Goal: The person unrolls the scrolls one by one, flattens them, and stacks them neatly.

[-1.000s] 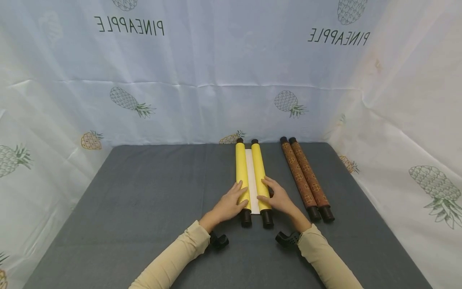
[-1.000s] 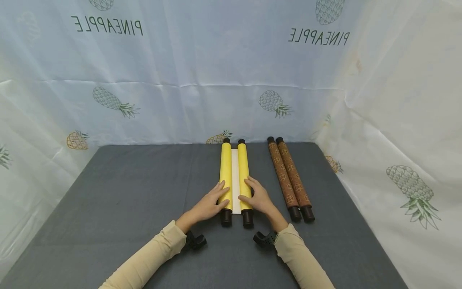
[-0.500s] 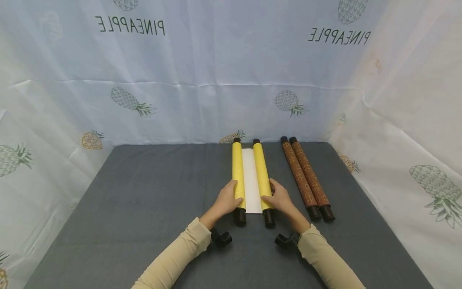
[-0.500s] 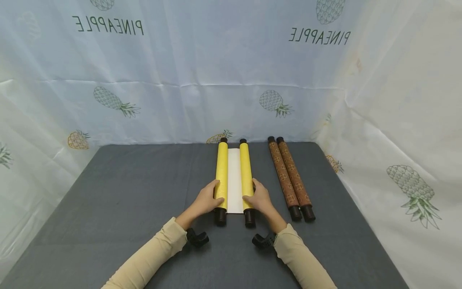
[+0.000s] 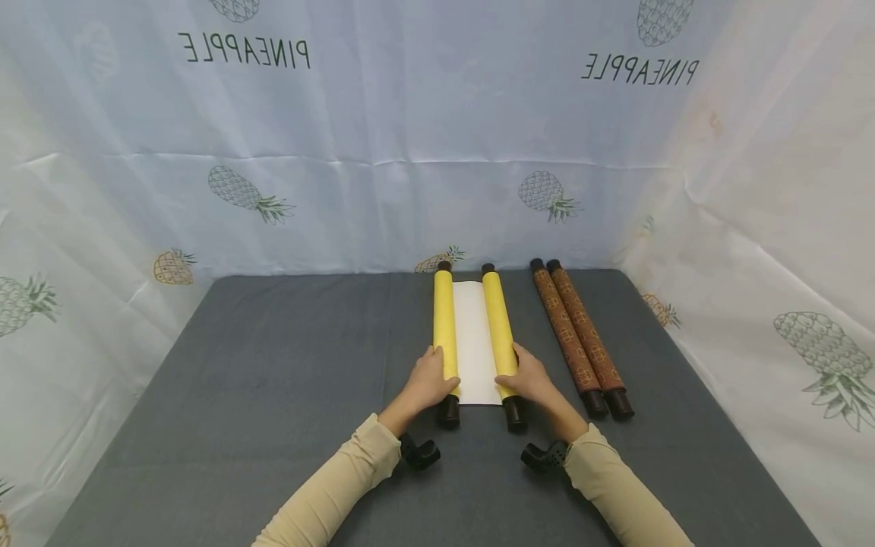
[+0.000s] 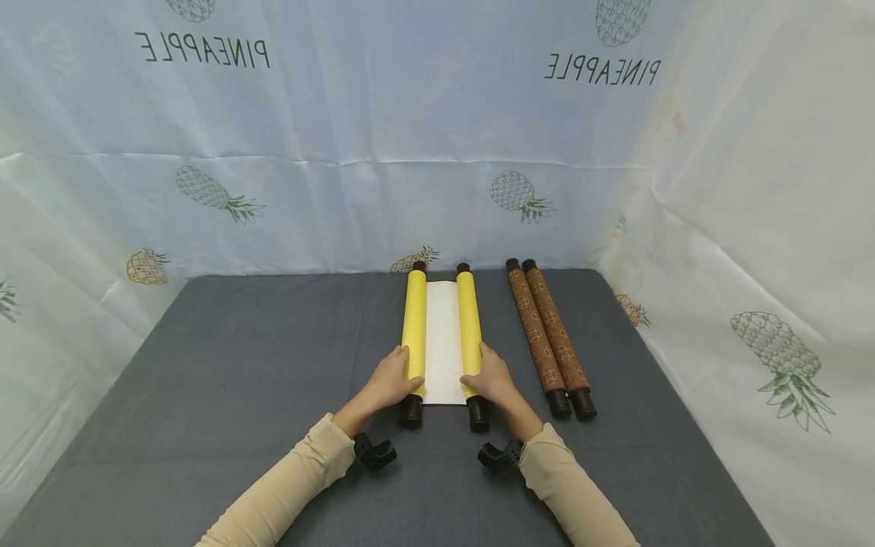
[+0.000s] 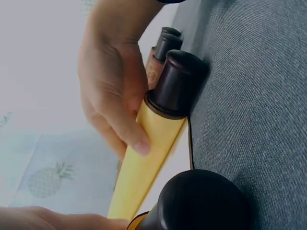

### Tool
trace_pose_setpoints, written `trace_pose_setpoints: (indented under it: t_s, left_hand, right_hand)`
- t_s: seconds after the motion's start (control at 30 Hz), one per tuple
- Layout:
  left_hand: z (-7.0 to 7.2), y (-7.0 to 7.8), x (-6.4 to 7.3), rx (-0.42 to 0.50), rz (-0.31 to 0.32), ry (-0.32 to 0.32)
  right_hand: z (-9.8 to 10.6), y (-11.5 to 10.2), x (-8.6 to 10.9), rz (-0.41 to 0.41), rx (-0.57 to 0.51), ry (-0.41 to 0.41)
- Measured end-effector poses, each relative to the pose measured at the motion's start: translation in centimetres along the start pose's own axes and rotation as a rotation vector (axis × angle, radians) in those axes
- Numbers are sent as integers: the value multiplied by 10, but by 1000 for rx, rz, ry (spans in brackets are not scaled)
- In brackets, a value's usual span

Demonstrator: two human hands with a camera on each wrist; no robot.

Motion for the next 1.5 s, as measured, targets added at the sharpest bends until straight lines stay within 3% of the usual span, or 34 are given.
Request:
trace_pose_setpoints:
  t_s: [0.23,0.4,0.77,1.0,1.17,1.33,1.5]
  left_hand:
    - [8,-3,3,0,16,52]
    - [11,-5,3,-6,0,34]
    - [9,-13,10,35,51,-25]
    - [12,-13,18,44,1,13]
    - [12,-11,20,14,-65,3]
    - [10,-13,20,-41,-56,-13]
    - [14,-13,21,-93,-42,27]
  right_hand:
    - [6,2,2,-17,38,-16]
    - [8,3,3,-34,42,-20]
    - [13,2,7,-25,19,-20]
    - [15,2,10,-6,24,-10]
    - [16,0,12,34,31,6]
    - [14,2,13,38,40,-5]
    - [14,7,13,13,49,-22]
Point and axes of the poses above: each hand's wrist, its own x-axis away from the middle knuckle, its own z-axis out of the back of the hand, y = z × x, the point moved 8 cm from there along -x, towards the middle knuckle, and after that the axes turned 10 degrees about z, right-handed, at the moved point
